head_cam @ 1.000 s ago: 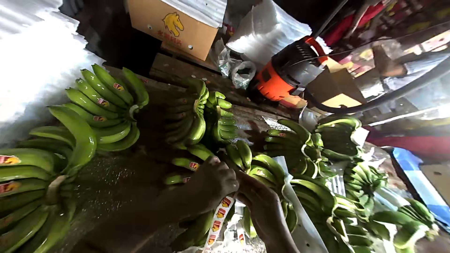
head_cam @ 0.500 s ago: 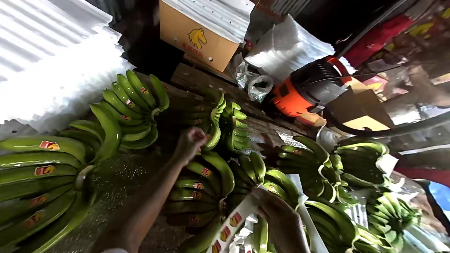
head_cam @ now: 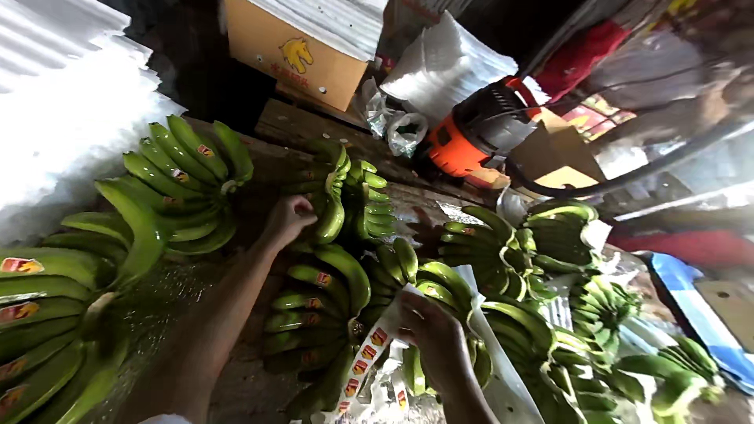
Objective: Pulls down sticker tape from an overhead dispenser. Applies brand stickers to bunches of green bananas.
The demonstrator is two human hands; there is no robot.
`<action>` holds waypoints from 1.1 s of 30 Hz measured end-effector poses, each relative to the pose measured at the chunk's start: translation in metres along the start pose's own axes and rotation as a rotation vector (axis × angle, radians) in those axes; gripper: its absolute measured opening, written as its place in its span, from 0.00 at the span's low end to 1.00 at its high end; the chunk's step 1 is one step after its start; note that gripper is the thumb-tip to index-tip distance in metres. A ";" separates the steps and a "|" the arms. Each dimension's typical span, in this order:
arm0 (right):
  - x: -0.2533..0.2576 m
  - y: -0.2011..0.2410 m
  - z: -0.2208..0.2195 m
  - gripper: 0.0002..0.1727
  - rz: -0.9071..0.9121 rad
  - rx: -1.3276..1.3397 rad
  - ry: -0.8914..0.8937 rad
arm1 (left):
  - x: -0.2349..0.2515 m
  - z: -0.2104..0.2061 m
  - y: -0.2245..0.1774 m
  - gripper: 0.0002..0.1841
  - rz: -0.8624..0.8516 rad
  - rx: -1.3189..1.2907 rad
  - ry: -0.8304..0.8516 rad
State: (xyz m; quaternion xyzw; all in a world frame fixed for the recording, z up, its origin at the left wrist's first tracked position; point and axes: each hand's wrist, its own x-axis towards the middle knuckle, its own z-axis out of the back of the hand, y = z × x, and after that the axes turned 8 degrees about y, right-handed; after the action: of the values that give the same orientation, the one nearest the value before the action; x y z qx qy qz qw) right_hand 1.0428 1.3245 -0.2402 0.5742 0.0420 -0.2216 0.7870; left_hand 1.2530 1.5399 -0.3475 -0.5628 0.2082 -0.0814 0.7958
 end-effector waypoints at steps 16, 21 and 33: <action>-0.022 -0.016 -0.005 0.22 -0.117 0.296 -0.078 | -0.129 -0.076 -0.029 0.08 -0.832 0.167 0.032; -0.032 -0.007 -0.005 0.18 -0.115 0.277 -0.034 | -0.121 -0.060 -0.047 0.14 -0.837 0.241 0.298; -0.031 -0.027 -0.027 0.17 -0.239 0.647 -0.028 | -0.141 -0.085 -0.030 0.08 -1.080 0.547 0.128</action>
State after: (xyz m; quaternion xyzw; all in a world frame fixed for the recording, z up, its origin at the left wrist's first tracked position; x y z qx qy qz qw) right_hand 1.0090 1.3520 -0.2628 0.7820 0.0256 -0.3219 0.5331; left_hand 1.0935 1.5071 -0.3095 -0.3581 -0.0878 -0.5578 0.7435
